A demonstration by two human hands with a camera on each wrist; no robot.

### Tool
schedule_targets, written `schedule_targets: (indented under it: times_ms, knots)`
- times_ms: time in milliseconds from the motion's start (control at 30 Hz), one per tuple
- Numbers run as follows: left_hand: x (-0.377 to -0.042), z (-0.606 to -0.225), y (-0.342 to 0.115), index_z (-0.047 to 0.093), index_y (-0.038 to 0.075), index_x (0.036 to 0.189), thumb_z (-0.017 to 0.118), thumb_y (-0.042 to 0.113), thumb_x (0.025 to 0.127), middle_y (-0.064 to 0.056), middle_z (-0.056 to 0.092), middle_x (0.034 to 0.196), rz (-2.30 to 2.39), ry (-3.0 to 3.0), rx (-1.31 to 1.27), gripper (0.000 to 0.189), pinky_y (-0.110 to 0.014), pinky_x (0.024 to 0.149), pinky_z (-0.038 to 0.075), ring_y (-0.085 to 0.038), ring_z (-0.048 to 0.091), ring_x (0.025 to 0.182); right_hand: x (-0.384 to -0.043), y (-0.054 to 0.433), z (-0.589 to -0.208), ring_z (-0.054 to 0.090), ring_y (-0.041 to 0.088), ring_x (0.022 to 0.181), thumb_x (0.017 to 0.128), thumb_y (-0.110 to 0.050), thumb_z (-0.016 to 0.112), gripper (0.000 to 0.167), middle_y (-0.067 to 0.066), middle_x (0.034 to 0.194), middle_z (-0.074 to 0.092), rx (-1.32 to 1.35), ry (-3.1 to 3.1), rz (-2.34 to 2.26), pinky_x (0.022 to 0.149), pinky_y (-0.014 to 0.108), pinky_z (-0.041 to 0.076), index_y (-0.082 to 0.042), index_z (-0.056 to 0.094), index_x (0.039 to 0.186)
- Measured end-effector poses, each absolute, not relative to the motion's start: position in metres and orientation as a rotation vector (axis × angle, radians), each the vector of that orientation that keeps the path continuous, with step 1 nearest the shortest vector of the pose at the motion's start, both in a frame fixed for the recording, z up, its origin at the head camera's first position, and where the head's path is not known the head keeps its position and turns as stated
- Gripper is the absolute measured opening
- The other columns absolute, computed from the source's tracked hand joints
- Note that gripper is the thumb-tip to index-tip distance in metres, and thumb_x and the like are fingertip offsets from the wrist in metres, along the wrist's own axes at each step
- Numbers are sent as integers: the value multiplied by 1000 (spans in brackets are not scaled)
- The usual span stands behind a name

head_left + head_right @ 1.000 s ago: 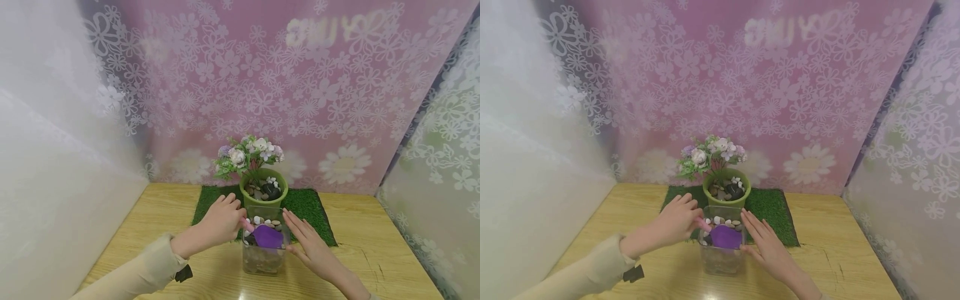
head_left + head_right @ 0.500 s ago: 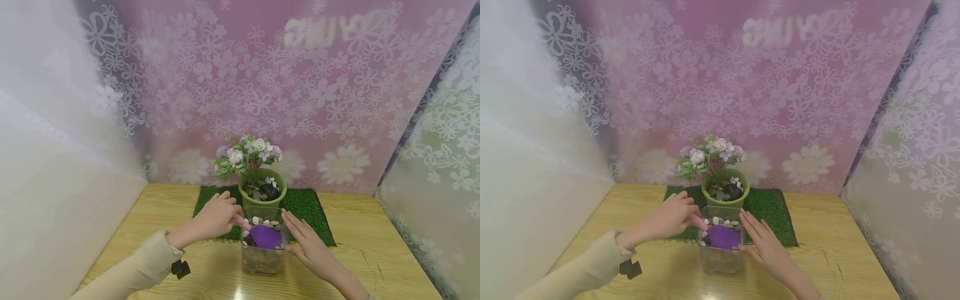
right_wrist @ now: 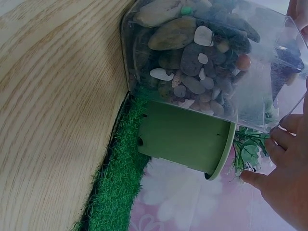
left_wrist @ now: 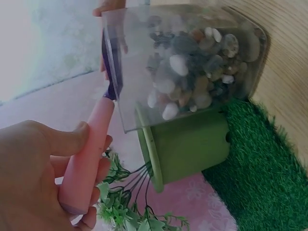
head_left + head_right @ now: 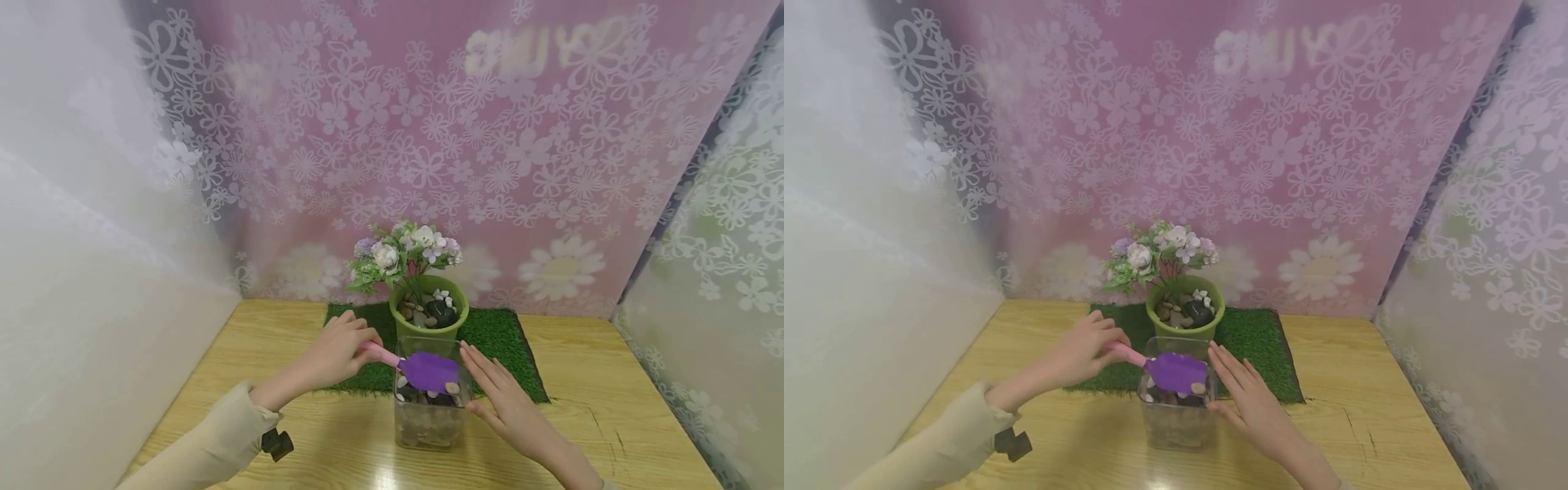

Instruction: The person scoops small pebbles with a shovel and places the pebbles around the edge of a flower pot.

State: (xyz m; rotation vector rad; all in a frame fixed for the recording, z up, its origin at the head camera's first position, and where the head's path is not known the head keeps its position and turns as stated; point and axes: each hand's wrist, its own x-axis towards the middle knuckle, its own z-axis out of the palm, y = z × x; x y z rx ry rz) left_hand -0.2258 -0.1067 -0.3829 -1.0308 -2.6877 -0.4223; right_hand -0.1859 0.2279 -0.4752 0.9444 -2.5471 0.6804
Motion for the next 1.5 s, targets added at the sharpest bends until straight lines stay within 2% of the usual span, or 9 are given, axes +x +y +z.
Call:
schedule_targets:
  times_ms: [200,433,600,733,933,1067,1200,1333,1500]
  knots:
    - [-222,-387,-116,74,15,99,70,28,96,5,65,90,-412,-2600,-999,14,-31,74,34,-12,39,79,-185,227,-475,24,19,153,92,-15,72,86,12,166,26,958,-2534,676,119,16,-3,-13,22,163]
    - [-229,-392,-127,73,13,98,72,25,94,4,63,88,-423,-2516,-934,13,-34,76,37,-14,41,80,-185,227,-474,27,25,151,92,-15,72,84,7,167,23,960,-2516,658,119,16,-4,-9,26,161]
    - [-238,-390,-132,73,11,97,74,22,92,0,66,90,-447,-2517,-862,12,-37,78,40,-18,45,81,-186,228,-474,27,26,151,92,-16,72,87,6,168,21,956,-2524,649,119,17,-5,-13,22,163]
    - [-248,-386,-130,74,9,95,75,21,92,-3,65,91,-440,-2534,-767,13,-42,81,42,-23,49,85,-186,228,-474,27,27,151,92,-16,72,87,7,168,21,956,-2523,646,120,17,-5,-13,22,163]
    - [-267,-383,-122,75,5,99,75,23,92,-5,65,93,-336,-2567,-632,19,-42,85,46,-24,52,90,-186,229,-475,26,25,151,91,-15,73,83,7,168,21,959,-2520,644,120,17,-5,-7,27,160]
    - [-276,-382,-113,76,7,101,71,29,95,-6,68,97,-226,-2612,-566,23,-42,87,46,-25,55,94,-186,229,-475,27,26,151,91,-15,73,84,7,168,21,960,-2523,648,119,17,-5,-9,26,161]
    - [-282,-384,-104,75,8,99,69,25,94,-6,68,97,-74,-2644,-532,19,-41,88,45,-26,56,98,-186,228,-475,27,27,151,92,-15,72,86,6,168,20,961,-2535,648,119,16,-5,-11,23,162]
    - [-283,-384,-94,75,7,94,68,21,92,-7,67,93,25,-2606,-539,16,-39,85,46,-26,57,95,-186,228,-476,24,22,153,92,-16,72,84,6,168,20,956,-2538,652,119,16,-5,-8,26,161]
    - [-282,-376,-76,71,9,76,68,17,90,-7,66,85,148,-2536,-544,16,-34,77,43,-24,54,85,-186,229,-476,23,20,153,91,-16,73,83,6,168,21,952,-2527,658,119,16,-5,-7,27,160]
